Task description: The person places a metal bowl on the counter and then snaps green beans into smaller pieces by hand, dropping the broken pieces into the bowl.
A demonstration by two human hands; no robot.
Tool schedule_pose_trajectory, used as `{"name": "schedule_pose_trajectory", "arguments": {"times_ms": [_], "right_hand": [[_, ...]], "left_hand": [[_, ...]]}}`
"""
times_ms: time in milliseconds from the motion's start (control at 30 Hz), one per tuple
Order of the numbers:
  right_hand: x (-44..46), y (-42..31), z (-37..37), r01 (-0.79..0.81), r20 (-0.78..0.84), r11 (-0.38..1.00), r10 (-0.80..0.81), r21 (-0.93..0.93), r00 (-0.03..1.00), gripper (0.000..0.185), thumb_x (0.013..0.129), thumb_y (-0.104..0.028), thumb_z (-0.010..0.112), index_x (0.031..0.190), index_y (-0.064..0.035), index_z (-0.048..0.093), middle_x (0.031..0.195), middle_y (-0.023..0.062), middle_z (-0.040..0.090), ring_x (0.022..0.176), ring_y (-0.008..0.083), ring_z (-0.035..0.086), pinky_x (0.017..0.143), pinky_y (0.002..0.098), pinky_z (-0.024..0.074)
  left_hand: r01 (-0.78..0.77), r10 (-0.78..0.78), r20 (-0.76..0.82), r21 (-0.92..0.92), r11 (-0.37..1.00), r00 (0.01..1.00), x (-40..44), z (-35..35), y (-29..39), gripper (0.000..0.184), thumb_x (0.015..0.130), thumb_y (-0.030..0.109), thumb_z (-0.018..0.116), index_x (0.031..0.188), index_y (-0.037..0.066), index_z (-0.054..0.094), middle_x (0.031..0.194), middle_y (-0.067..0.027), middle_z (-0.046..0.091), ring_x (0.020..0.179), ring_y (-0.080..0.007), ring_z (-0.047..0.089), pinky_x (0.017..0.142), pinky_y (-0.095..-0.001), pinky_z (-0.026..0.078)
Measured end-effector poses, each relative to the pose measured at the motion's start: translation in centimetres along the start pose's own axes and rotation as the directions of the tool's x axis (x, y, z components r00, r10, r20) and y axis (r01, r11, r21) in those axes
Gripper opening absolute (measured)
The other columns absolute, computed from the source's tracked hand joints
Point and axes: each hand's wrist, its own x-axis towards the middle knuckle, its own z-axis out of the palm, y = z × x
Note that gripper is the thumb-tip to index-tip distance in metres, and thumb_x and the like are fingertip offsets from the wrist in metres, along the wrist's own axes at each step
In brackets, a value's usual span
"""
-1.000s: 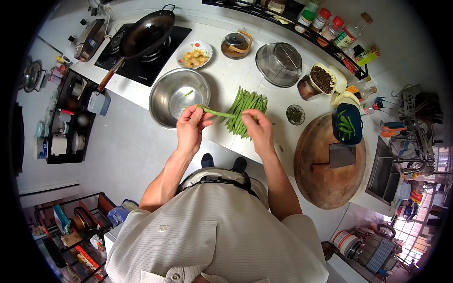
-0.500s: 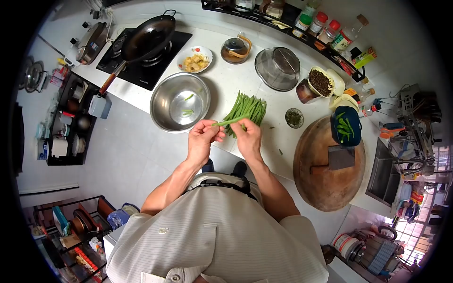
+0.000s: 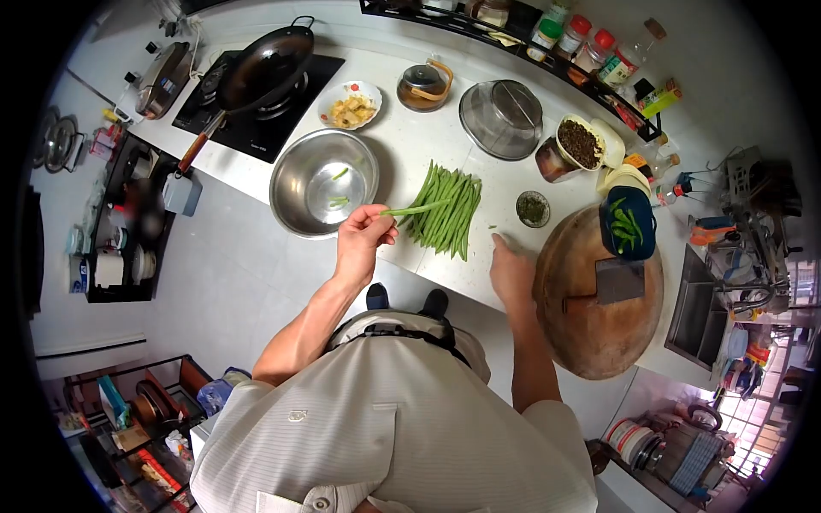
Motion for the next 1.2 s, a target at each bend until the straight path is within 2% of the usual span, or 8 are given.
{"name": "schedule_pose_trajectory", "arguments": {"times_ms": [233,367,433,800,900,1000,1100,1200], "right_hand": [[2.4,-1.2,-4.2,0.175,-0.353,0.941,-0.066,0.289,0.933,0.017,0.094,-0.018,0.062,0.103,-0.0070,0.072,0.095,0.0164,0.064,0.082,0.0384,0.064,0.072,0.0476,0.0508],[2.7,-5.5,-6.8,0.255,-0.375,0.906,-0.119,0.336,0.919,0.022,0.089,-0.017,0.068,0.110,-0.0101,0.073,0.095,0.0100,0.062,0.087,0.0307,0.064,0.073,0.0432,0.0516],[2.9,-7.3,-7.7,0.478,-0.409,0.848,-0.362,0.230,0.838,0.022,0.084,-0.018,0.072,0.105,-0.0114,0.075,0.093,0.0023,0.062,0.090,0.0246,0.061,0.072,0.0404,0.0520],[4.5,-10.2,-5.5,0.615,-0.254,0.753,-0.563,0.235,0.786,0.013,0.082,-0.016,0.072,0.093,-0.0090,0.073,0.081,0.0048,0.063,0.079,0.0266,0.060,0.068,0.0407,0.0518],[4.7,-11.2,-4.6,0.630,-0.241,0.722,-0.582,0.285,0.777,0.012,0.083,-0.013,0.071,0.093,-0.0074,0.072,0.080,0.0064,0.064,0.079,0.0286,0.061,0.068,0.0407,0.0516],[5.1,-12.1,-3.6,0.609,-0.330,0.599,-0.517,0.520,0.790,0.011,0.085,-0.009,0.069,0.095,-0.0058,0.072,0.082,0.0092,0.065,0.076,0.0284,0.062,0.067,0.0376,0.0509],[4.2,-13.6,-3.0,0.393,-0.200,0.573,-0.371,0.719,0.907,0.010,0.090,-0.006,0.065,0.098,-0.0019,0.071,0.082,0.0066,0.066,0.072,0.0229,0.062,0.066,0.0344,0.0501],[4.3,-14.3,-1.6,-0.131,0.143,0.156,-0.069,0.979,0.987,0.017,0.097,-0.011,0.059,0.105,-0.0007,0.069,0.083,0.0005,0.063,0.062,0.0041,0.049,0.052,0.0222,0.0393]], "left_hand": [[-0.026,0.015,0.072,0.158,0.987,0.997,0.4,1.7,0.0,0.011,0.091,0.002,0.065,0.102,0.000,0.065,0.081,-0.0037,0.066,0.069,-0.0091,0.059,0.063,-0.0240,0.048],[-0.023,-0.005,0.120,0.229,0.973,0.993,0.6,1.9,-0.3,0.012,0.090,0.003,0.066,0.102,0.000,0.065,0.080,-0.0028,0.065,0.069,-0.0085,0.058,0.064,-0.0235,0.047],[-0.024,-0.009,0.125,0.261,0.965,0.992,0.4,2.3,0.1,0.013,0.090,0.003,0.066,0.102,0.000,0.065,0.079,-0.0025,0.065,0.069,-0.0083,0.058,0.064,-0.0234,0.047],[-0.067,0.003,0.176,0.357,0.932,0.984,0.6,1.2,1.6,0.009,0.091,0.003,0.067,0.099,0.001,0.068,0.081,-0.0039,0.068,0.073,-0.0093,0.061,0.068,-0.0246,0.050],[0.042,-0.130,0.237,0.343,0.938,0.963,0.9,0.6,1.6,0.014,0.093,0.006,0.068,0.105,-0.001,0.069,0.082,-0.0065,0.069,0.073,-0.0114,0.063,0.069,-0.0261,0.052],[0.126,-0.134,0.174,0.056,0.990,0.976,1.4,-0.3,0.7,0.014,0.094,0.008,0.067,0.104,-0.002,0.068,0.084,-0.0090,0.071,0.075,-0.0142,0.067,0.069,-0.0268,0.055],[0.239,-0.197,0.175,-0.266,0.934,0.965,1.2,-1.3,0.3,0.015,0.097,0.009,0.064,0.107,-0.002,0.066,0.089,-0.0120,0.072,0.076,-0.0169,0.070,0.067,-0.0271,0.059],[0.272,-0.230,0.151,-0.390,0.880,0.961,1.5,-2.3,0.5,0.015,0.098,0.011,0.063,0.107,-0.002,0.064,0.089,-0.0138,0.072,0.073,-0.0171,0.071,0.066,-0.0258,0.061]]}}
